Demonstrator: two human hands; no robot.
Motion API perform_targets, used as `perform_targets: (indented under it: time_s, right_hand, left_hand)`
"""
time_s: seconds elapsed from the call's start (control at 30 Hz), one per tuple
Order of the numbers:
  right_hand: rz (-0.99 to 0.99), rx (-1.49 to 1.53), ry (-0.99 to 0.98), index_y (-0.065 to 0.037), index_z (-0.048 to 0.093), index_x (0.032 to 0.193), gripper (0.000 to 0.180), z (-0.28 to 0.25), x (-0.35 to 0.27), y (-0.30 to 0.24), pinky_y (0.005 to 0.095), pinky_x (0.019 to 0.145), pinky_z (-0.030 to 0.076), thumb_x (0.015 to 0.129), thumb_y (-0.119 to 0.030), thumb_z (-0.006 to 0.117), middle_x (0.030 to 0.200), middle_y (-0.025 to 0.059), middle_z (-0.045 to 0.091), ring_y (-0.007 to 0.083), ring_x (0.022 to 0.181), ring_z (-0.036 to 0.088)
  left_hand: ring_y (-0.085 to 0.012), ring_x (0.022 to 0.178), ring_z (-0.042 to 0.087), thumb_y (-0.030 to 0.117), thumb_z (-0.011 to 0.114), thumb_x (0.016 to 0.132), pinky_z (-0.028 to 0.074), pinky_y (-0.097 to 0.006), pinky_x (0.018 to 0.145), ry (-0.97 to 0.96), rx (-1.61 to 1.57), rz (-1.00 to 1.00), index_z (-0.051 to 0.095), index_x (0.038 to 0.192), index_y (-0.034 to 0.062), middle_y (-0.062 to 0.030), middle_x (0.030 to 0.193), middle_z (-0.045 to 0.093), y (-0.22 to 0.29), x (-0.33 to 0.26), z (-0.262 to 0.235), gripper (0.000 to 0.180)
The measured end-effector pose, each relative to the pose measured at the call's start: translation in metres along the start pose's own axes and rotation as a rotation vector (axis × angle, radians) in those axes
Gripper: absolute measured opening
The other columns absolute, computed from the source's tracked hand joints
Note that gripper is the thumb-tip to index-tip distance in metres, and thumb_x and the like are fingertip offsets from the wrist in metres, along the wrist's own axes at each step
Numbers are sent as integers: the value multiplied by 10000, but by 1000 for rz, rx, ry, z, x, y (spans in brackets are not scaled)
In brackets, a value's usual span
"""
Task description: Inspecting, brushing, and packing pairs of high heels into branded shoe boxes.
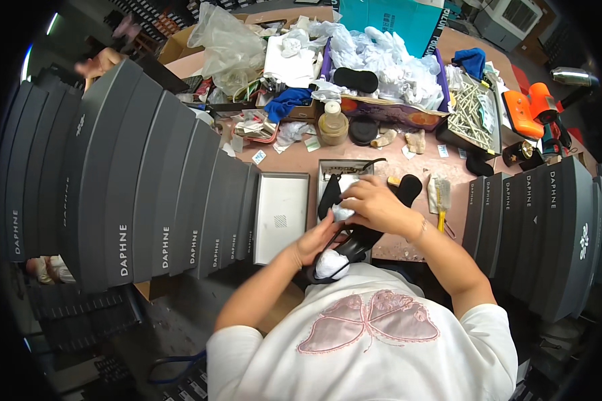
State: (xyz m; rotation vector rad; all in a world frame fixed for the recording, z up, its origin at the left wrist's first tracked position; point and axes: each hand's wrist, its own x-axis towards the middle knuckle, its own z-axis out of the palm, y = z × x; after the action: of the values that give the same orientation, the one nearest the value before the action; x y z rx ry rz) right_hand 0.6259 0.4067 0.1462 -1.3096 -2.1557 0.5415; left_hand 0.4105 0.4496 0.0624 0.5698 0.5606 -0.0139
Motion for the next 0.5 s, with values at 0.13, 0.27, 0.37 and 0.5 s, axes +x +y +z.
perform_targets:
  time_s: [0.13, 0.27, 0.37, 0.5]
  right_hand:
    - [359, 307, -155, -33, 633, 1043, 337, 19, -26, -41, 408, 762, 492, 794, -251, 703, 992, 124, 635, 325, 972, 593]
    - [298, 242, -298, 0, 589, 1142, 437, 71, -31, -71, 400, 858, 468, 801, -251, 696, 1092, 153, 601, 363, 989, 570]
    - [160, 443, -250, 0, 593, 1119, 401, 78, -32, -54, 403, 902, 436, 811, -240, 683, 1050, 163, 597, 371, 980, 557]
    - [260, 314, -328, -6, 605, 1083, 422, 84, -19, -64, 409, 907, 423, 721, -183, 730, 1026, 167, 603, 351, 960, 563]
  left_hand:
    - [-188, 1132, 515, 696, 324, 907, 413, -368, 978, 232, -190, 153, 331, 1431, 126, -94, 1226, 554, -22, -27, 12, 774]
    - [-179, 1051, 549, 477, 447, 976, 438, -316, 914, 433, -151, 351, 403, 1353, 102, -74, 1178, 559, -49, -25, 24, 534]
    - [-145, 1020, 541, 324, 513, 984, 446, -283, 879, 535, -157, 442, 451, 1283, 59, -59, 1133, 553, -49, -37, 19, 404]
    - [-167, 974, 587, 314, 491, 987, 478, -312, 863, 584, 24, 448, 492, 1247, 56, -59, 1098, 587, -50, -41, 4, 366]
